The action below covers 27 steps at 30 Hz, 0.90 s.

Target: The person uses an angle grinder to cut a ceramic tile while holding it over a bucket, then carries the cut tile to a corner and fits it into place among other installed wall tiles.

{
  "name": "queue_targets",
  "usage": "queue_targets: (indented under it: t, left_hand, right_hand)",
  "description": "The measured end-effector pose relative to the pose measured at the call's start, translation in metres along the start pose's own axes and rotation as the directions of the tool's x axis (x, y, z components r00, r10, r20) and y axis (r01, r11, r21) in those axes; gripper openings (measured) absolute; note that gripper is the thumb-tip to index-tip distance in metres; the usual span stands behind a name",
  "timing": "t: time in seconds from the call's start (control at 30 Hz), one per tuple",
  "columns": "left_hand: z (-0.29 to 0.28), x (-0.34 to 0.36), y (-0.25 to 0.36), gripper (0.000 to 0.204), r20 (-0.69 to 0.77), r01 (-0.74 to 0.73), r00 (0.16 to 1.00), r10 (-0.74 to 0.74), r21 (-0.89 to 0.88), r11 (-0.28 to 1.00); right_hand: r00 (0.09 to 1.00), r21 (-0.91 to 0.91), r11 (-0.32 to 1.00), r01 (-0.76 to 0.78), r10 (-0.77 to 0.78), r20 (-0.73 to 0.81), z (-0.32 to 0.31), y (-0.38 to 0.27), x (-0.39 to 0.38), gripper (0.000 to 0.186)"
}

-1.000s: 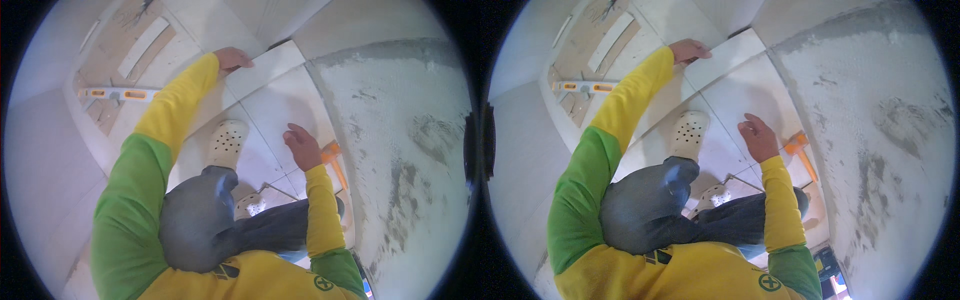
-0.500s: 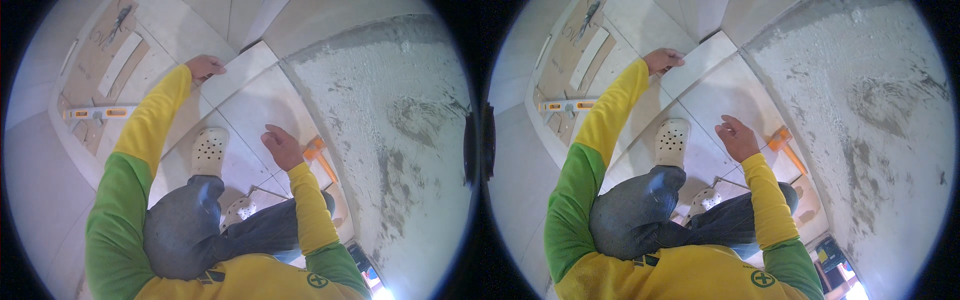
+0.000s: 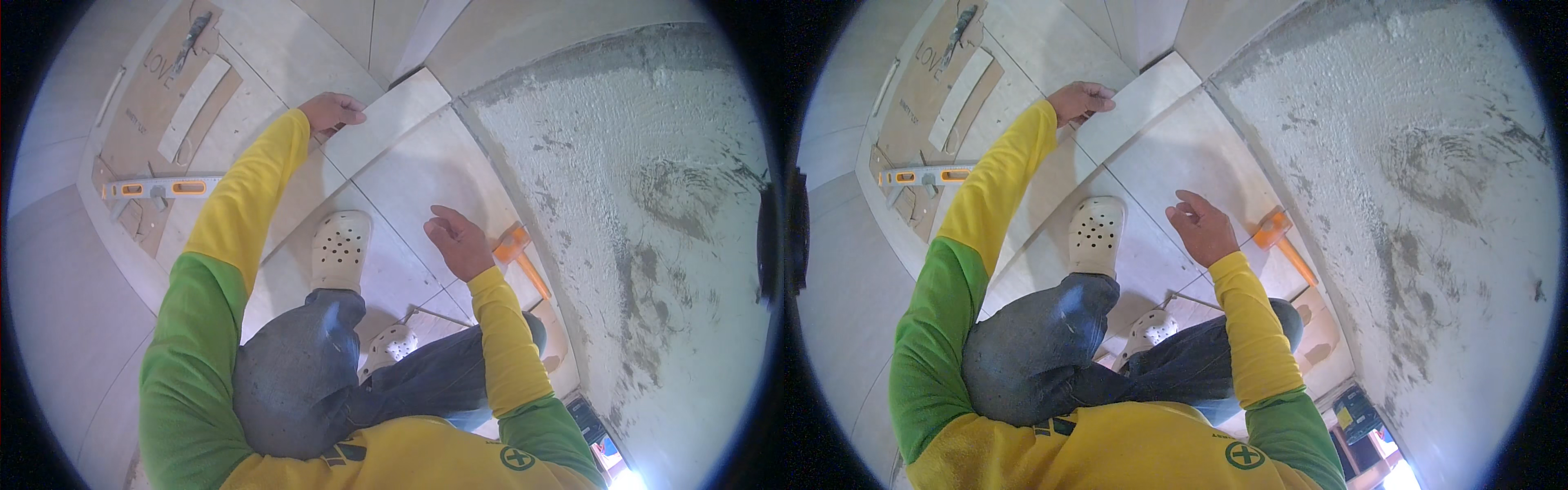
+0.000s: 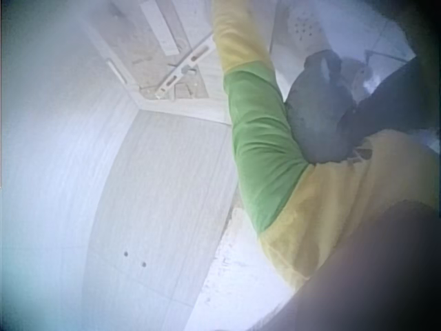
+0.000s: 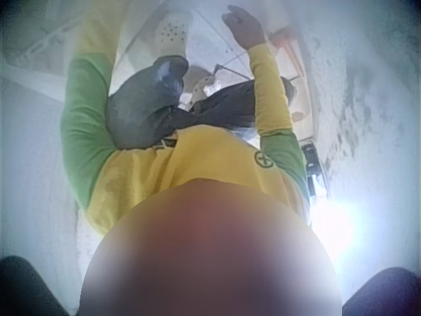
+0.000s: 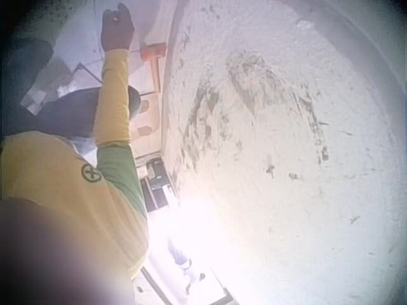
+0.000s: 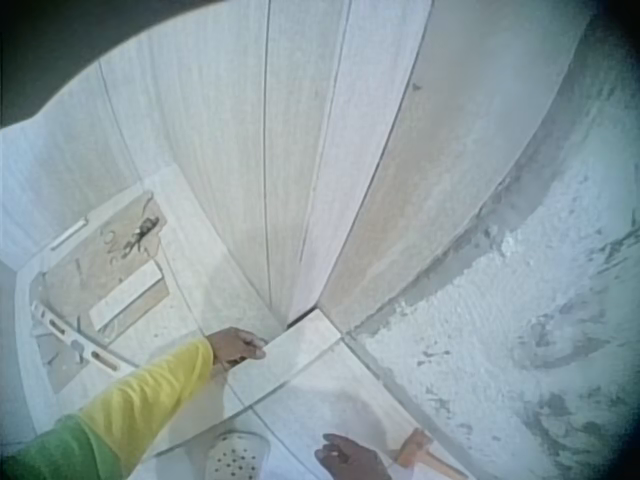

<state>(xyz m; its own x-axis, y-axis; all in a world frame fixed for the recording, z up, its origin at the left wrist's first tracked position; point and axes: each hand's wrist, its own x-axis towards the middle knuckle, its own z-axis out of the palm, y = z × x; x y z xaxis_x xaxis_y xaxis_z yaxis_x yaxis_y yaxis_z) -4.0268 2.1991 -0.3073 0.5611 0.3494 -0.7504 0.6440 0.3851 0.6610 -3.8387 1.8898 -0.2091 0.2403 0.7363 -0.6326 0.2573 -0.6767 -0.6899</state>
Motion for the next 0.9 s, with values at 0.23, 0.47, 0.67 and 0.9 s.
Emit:
queue_targets:
  t: [0.23,0.47,0.67,0.9]
  left_hand:
    - [0.001,0.000,-0.001,0.034,-0.048,-0.005,0.999,0.007,0.024,1.000]
    - [-0.017,0.010,-0.007,0.036,-0.138,-0.110,0.982,0.129,0.139,0.984]
    - [-0.127,-0.029,-0.059,0.047,-0.755,0.054,0.586,0.294,0.398,0.916]
    - [-0.214,-0.080,-0.119,0.054,-0.913,0.495,0.333,0.238,0.384,0.779]
  right_hand:
    - [1.000,-0.017,1.000,-0.004,0.004,-0.002,0.000,-0.002,-0.001,0.050]
    - [0.999,-0.093,0.996,-0.003,0.007,0.036,-0.003,-0.001,0.001,0.048]
    - [1.000,0.009,1.000,0.029,-0.029,-0.001,-0.002,0.011,0.003,0.049]
    - [1.000,-0.083,0.997,-0.013,0.013,-0.002,-0.001,0.038,0.018,0.048]
